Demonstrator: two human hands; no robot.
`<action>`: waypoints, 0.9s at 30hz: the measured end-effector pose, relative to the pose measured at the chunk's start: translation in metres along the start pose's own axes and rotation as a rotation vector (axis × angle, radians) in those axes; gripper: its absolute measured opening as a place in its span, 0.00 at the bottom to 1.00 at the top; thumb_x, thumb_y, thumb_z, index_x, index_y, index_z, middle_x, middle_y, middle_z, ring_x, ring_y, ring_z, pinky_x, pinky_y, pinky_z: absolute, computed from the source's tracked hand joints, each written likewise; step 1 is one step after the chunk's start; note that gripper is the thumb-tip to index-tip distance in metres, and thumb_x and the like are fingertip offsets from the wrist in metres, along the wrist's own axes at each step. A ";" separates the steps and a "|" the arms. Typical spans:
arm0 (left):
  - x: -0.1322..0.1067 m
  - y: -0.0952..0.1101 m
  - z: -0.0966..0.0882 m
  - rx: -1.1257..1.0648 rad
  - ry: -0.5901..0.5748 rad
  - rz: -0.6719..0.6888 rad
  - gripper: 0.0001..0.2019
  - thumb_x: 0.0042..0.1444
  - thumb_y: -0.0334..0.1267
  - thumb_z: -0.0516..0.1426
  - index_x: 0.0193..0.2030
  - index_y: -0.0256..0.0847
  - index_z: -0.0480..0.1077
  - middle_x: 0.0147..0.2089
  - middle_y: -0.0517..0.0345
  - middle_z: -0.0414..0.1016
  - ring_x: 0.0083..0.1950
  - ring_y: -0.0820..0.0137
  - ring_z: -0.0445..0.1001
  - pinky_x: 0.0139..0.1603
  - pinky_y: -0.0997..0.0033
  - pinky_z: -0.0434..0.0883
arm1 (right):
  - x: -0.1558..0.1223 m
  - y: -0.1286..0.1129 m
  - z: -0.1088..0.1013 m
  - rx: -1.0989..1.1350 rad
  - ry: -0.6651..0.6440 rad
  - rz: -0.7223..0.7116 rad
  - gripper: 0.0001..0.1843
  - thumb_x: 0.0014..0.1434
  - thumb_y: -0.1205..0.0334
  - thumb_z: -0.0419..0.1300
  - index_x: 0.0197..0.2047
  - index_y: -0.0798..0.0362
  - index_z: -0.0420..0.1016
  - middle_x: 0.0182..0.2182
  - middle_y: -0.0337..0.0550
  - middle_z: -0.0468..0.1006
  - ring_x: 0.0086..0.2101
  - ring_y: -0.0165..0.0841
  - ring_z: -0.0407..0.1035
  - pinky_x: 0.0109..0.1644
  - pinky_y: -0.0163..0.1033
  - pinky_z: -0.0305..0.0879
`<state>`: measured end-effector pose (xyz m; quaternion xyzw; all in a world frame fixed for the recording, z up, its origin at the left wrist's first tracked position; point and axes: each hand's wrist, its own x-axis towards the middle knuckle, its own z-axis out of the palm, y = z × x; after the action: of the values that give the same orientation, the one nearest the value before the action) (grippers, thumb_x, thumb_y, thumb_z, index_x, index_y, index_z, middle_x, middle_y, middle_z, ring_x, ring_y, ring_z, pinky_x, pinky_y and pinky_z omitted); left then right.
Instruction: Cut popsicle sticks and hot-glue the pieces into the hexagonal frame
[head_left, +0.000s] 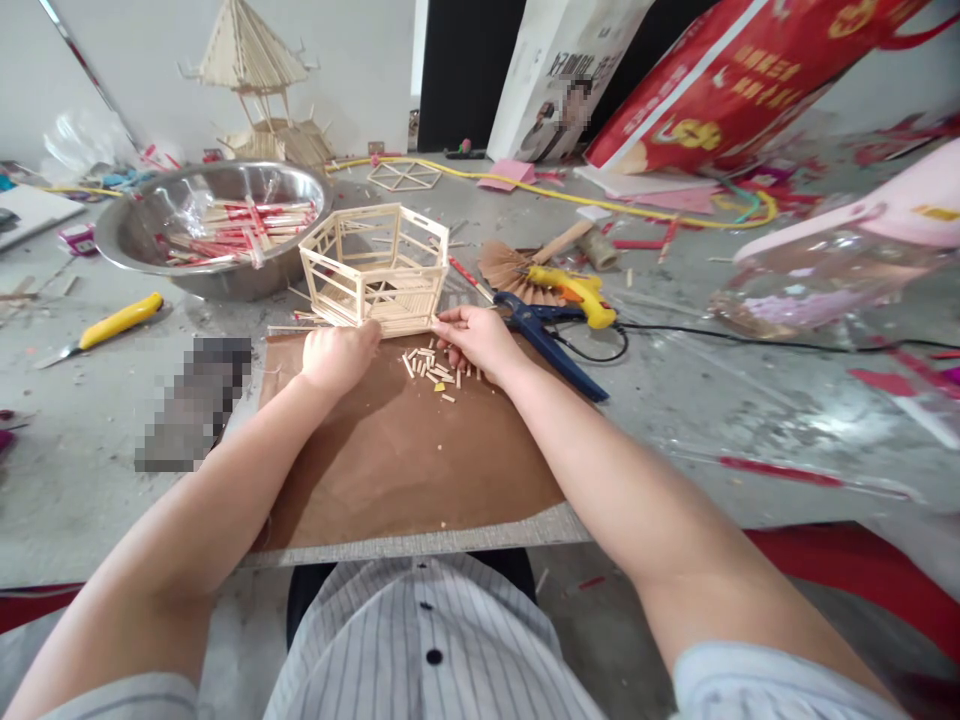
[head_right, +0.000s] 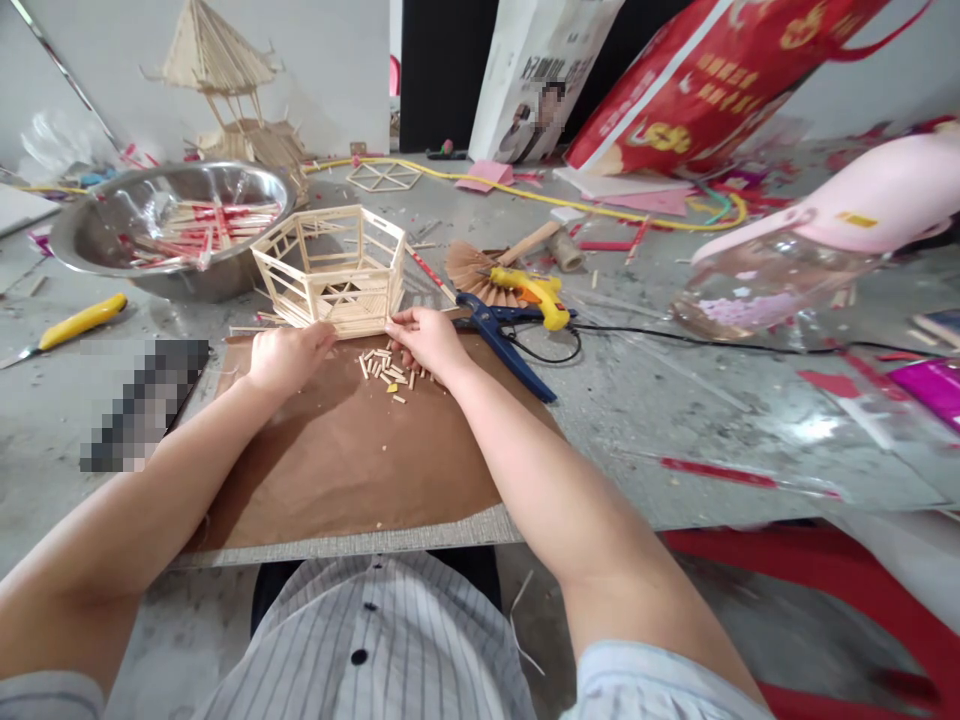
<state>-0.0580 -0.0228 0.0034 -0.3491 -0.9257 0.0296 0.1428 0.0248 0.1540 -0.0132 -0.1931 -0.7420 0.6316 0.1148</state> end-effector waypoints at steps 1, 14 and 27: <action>0.001 -0.002 0.002 -0.025 0.002 -0.015 0.18 0.57 0.47 0.45 0.43 0.47 0.71 0.29 0.51 0.76 0.33 0.60 0.75 0.31 0.66 0.66 | 0.000 0.000 0.000 -0.004 -0.001 0.003 0.07 0.53 0.64 0.59 0.35 0.56 0.65 0.18 0.33 0.70 0.12 0.21 0.58 0.12 0.28 0.52; 0.008 -0.009 0.010 -0.184 0.024 -0.052 0.18 0.56 0.50 0.47 0.43 0.48 0.72 0.32 0.56 0.77 0.36 0.65 0.74 0.35 0.69 0.66 | -0.002 0.000 -0.001 -0.064 -0.001 -0.030 0.09 0.54 0.62 0.58 0.36 0.55 0.64 0.21 0.34 0.70 0.13 0.22 0.60 0.12 0.28 0.53; 0.007 -0.008 0.008 -0.135 0.071 0.041 0.18 0.57 0.48 0.45 0.40 0.45 0.73 0.33 0.54 0.78 0.34 0.65 0.75 0.32 0.70 0.64 | -0.002 0.003 -0.006 -0.028 -0.008 -0.022 0.05 0.52 0.68 0.59 0.34 0.55 0.66 0.20 0.35 0.71 0.13 0.22 0.60 0.12 0.28 0.53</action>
<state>-0.0698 -0.0240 -0.0012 -0.3777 -0.9125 -0.0427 0.1511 0.0292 0.1595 -0.0144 -0.1839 -0.7533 0.6207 0.1160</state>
